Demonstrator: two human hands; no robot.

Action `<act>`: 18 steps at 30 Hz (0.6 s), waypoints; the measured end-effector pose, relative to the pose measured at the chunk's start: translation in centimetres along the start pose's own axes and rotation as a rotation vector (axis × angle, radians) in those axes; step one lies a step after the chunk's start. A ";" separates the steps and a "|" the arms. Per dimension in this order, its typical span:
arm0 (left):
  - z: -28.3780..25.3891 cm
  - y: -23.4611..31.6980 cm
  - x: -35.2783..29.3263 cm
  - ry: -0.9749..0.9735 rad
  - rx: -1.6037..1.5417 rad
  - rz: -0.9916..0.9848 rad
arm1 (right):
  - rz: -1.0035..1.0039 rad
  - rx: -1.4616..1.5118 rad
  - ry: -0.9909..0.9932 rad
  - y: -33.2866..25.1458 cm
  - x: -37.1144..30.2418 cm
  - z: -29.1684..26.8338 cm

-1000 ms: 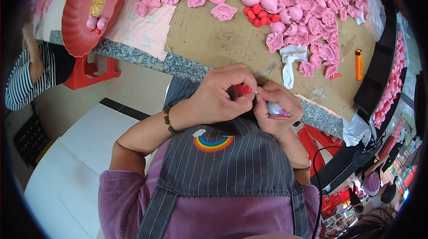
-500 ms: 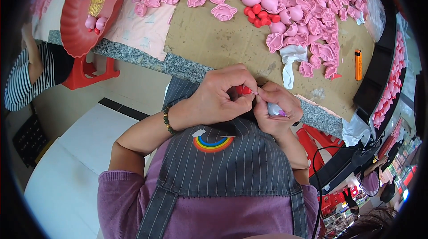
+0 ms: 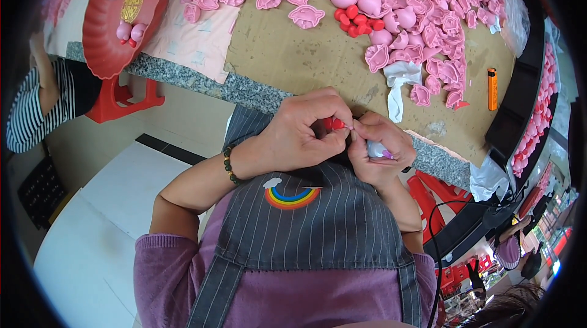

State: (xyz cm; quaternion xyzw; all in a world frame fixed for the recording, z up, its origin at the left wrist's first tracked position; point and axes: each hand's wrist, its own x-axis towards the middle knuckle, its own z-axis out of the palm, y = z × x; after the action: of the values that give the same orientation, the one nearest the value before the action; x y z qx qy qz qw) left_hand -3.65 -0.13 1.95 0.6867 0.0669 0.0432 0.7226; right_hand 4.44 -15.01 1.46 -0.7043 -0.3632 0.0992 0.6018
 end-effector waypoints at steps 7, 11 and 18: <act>0.4 0.2 0.1 0.038 0.146 0.061 | 0.067 0.016 -0.013 -0.3 0.3 0.0; 0.4 0.9 0.0 0.054 0.055 -0.122 | 0.052 0.006 -0.024 -0.3 0.4 0.0; 0.7 -0.8 -0.7 0.108 -0.122 -0.062 | 0.174 0.128 -0.001 -0.6 0.3 -0.4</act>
State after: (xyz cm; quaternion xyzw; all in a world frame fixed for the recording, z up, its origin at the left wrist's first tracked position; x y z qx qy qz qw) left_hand -4.29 -0.99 1.22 0.6355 0.1244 0.0617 0.7595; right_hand 4.62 -15.15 2.24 -0.6934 -0.2938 0.1742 0.6345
